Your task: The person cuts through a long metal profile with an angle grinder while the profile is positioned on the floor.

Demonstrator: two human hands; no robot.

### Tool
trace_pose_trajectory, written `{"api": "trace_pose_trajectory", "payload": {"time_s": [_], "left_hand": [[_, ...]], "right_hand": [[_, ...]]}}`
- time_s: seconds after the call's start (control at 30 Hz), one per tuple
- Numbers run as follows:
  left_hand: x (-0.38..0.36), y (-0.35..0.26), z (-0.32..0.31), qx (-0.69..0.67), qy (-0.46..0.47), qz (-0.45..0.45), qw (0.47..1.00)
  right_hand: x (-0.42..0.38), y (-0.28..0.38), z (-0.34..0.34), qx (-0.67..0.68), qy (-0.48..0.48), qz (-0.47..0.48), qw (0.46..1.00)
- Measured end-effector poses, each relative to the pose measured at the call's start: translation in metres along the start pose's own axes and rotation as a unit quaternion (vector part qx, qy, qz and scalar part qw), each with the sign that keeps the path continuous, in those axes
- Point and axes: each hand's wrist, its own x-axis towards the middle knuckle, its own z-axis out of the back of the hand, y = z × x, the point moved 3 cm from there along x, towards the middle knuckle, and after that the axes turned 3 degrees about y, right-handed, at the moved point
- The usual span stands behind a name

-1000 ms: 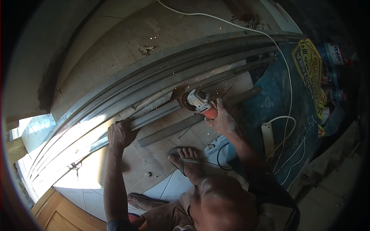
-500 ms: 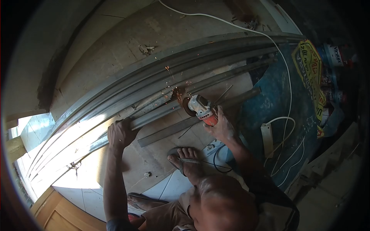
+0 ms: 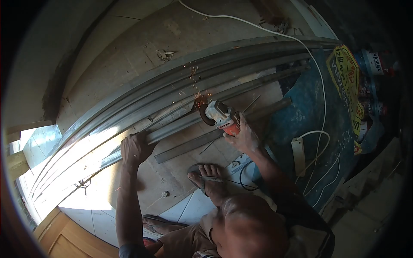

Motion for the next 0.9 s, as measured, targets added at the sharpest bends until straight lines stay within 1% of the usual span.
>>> {"api": "trace_pose_trajectory", "payload": {"time_s": [0.1, 0.17, 0.2, 0.23, 0.27, 0.3, 0.37, 0.4, 0.47, 0.5, 0.57, 0.63, 0.7, 0.8, 0.87, 0.9], "left_hand": [[0.000, -0.002, 0.002, 0.015, -0.013, -0.002, 1.000], [0.001, 0.000, 0.001, 0.018, -0.001, -0.003, 1.000], [0.002, 0.000, 0.001, 0.022, 0.012, -0.003, 1.000], [0.002, -0.001, 0.002, 0.024, 0.013, -0.004, 1.000], [0.001, -0.002, 0.002, 0.019, 0.010, -0.002, 1.000], [0.002, -0.002, 0.002, 0.014, 0.006, 0.001, 1.000], [0.000, -0.002, 0.003, 0.008, 0.005, 0.000, 1.000], [0.001, -0.003, 0.004, 0.000, 0.002, -0.006, 1.000], [0.001, -0.004, 0.003, 0.011, 0.005, -0.001, 1.000], [0.001, -0.004, 0.003, 0.022, 0.009, 0.007, 1.000], [0.001, -0.004, 0.003, 0.019, 0.016, 0.012, 1.000], [0.001, -0.004, 0.004, 0.018, 0.023, 0.018, 0.999], [0.001, -0.005, 0.005, 0.024, 0.010, 0.005, 1.000], [0.002, -0.002, 0.002, 0.013, 0.017, 0.012, 1.000], [0.001, -0.003, 0.003, 0.011, 0.016, 0.010, 1.000], [0.001, -0.004, 0.004, 0.010, 0.014, 0.009, 1.000]], "right_hand": [[-0.004, -0.008, -0.007, 0.018, -0.009, -0.010, 1.000], [-0.010, -0.011, -0.005, 0.026, 0.012, -0.049, 0.998], [-0.010, -0.019, -0.007, 0.028, 0.011, -0.050, 0.998], [-0.011, -0.032, -0.013, -0.004, 0.030, -0.031, 0.999], [-0.013, -0.033, -0.016, -0.035, 0.050, -0.013, 0.998], [-0.016, -0.032, -0.020, -0.033, 0.050, -0.012, 0.998], [-0.029, -0.032, -0.022, 0.071, 0.004, -0.052, 0.996], [-0.032, -0.032, -0.023, 0.071, 0.005, -0.054, 0.996], [-0.033, -0.026, -0.017, 0.030, -0.039, -0.007, 0.999], [-0.032, -0.023, -0.014, 0.029, -0.040, -0.007, 0.999], [-0.029, -0.016, -0.010, 0.043, -0.012, -0.033, 0.998], [-0.024, -0.016, -0.016, 0.047, -0.011, -0.022, 0.999], [-0.022, -0.013, -0.020, 0.052, -0.007, -0.012, 0.999], [-0.023, -0.018, -0.022, 0.049, 0.009, -0.033, 0.998], [-0.025, -0.023, -0.029, 0.053, -0.046, 0.003, 0.998], [-0.027, -0.023, -0.027, 0.054, -0.046, 0.004, 0.997]]}}
